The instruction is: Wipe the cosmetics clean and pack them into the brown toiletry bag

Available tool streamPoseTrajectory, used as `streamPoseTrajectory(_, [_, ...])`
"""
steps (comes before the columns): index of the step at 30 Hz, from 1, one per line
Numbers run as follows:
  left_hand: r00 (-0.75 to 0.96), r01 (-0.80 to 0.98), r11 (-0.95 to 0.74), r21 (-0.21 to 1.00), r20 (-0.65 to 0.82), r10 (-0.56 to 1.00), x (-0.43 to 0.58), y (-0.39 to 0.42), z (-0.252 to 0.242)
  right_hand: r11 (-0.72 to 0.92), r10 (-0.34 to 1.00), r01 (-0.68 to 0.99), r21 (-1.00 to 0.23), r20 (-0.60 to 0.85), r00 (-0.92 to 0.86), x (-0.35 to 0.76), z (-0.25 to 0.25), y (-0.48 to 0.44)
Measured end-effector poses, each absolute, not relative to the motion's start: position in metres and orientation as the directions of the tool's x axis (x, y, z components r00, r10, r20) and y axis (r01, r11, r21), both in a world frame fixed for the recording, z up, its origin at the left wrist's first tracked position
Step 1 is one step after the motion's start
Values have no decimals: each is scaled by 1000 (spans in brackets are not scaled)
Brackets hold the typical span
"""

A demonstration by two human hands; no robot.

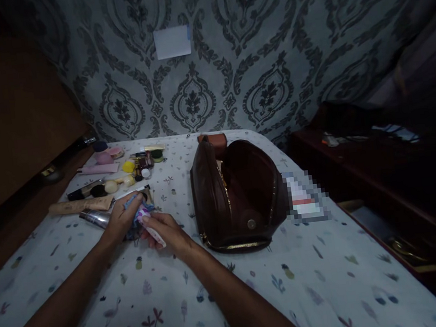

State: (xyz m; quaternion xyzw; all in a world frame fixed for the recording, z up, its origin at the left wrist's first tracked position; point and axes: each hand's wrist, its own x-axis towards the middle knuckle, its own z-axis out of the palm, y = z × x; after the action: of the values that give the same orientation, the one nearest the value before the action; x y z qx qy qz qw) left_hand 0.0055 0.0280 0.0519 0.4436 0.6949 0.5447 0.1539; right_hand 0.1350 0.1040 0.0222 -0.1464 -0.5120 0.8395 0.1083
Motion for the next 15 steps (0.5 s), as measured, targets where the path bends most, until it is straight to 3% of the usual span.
streamPoseTrajectory(4, [-574,424,23,905,250,780,1,28,51,-491,196,9,-871,-121,-973,138,22,106])
streamPoseTrajectory(9, [-652,259,59,964,130,747,5,28,56,-624,48,20,-781,-64,-997,138,19,109])
streamPoseTrajectory(12, [-703,175,61,983,82,706,9,28,61,-697,24,13,-717,-41,-999,136,17,109])
streamPoseTrajectory(15, [-731,123,64,990,46,681,11,28,61,-728,104,-37,-684,-57,-993,134,14,110])
